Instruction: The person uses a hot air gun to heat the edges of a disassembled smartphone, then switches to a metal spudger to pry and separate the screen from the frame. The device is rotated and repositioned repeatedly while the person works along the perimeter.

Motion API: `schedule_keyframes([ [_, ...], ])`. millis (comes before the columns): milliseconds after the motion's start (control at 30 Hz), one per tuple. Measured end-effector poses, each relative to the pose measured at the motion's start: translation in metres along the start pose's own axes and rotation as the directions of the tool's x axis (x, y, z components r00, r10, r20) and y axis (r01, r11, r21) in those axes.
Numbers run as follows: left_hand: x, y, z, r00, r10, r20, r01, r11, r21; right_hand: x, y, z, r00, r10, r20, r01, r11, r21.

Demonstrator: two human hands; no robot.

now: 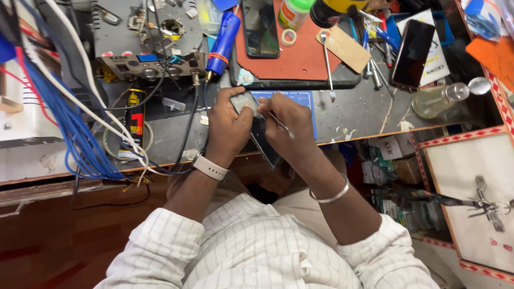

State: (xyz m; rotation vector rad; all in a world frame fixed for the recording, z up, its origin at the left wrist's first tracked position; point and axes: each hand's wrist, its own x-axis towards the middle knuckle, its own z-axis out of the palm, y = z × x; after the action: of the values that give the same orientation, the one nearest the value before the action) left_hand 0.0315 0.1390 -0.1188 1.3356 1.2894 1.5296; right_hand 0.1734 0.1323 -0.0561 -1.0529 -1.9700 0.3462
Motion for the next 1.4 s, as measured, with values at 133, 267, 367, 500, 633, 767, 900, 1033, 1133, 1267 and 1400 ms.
schedule_keyframes([
  [133,0.0,-0.002,0.002,1.0,-0.001,-0.028,0.0,0.999,-0.042,-0.027,-0.014,-0.02,0.988,0.153,0.014,-0.153,0.988,-0.008],
  [267,-0.003,-0.005,0.001,1.0,-0.025,-0.01,0.025,1.0,0.018,-0.033,-0.014,-0.02,0.992,0.126,0.001,-0.126,0.988,-0.089],
  [367,-0.001,-0.006,0.0,1.0,-0.005,0.011,0.005,1.0,-0.025,-0.006,0.001,-0.004,0.998,0.055,-0.027,-0.057,0.995,-0.084],
  [500,0.001,-0.007,-0.002,1.0,0.019,0.0,-0.019,0.999,-0.04,0.009,0.008,0.012,0.997,-0.004,-0.078,0.009,0.998,0.063],
  [633,0.004,-0.014,-0.004,1.0,-0.013,0.015,0.014,1.0,-0.024,-0.002,0.018,0.007,0.994,-0.028,-0.102,0.041,0.991,0.126],
  [767,0.003,-0.018,-0.003,0.989,-0.035,0.146,0.068,0.972,-0.225,-0.013,0.035,0.009,0.991,0.099,-0.095,-0.073,0.967,0.246],
  [900,0.0,-0.012,-0.005,0.965,-0.091,0.247,0.142,0.97,-0.196,-0.008,0.042,0.016,0.987,0.127,-0.103,-0.102,0.97,0.222],
  [1033,0.002,-0.002,-0.003,0.96,-0.153,0.234,0.232,0.904,-0.359,-0.008,0.04,0.014,0.953,0.279,-0.122,-0.2,0.876,0.438],
  [1133,0.002,0.002,-0.003,0.974,-0.115,0.197,0.175,0.932,-0.318,-0.017,0.041,0.007,0.926,0.371,-0.066,-0.267,0.77,0.579],
  [1267,0.0,0.005,-0.004,0.98,-0.117,0.161,0.148,0.969,-0.196,-0.02,0.05,0.008,0.905,0.417,-0.09,-0.284,0.746,0.602],
  [1400,0.001,0.008,-0.002,0.981,-0.132,0.14,0.159,0.964,-0.211,-0.015,0.054,0.013,0.901,0.431,-0.048,-0.294,0.687,0.664],
])
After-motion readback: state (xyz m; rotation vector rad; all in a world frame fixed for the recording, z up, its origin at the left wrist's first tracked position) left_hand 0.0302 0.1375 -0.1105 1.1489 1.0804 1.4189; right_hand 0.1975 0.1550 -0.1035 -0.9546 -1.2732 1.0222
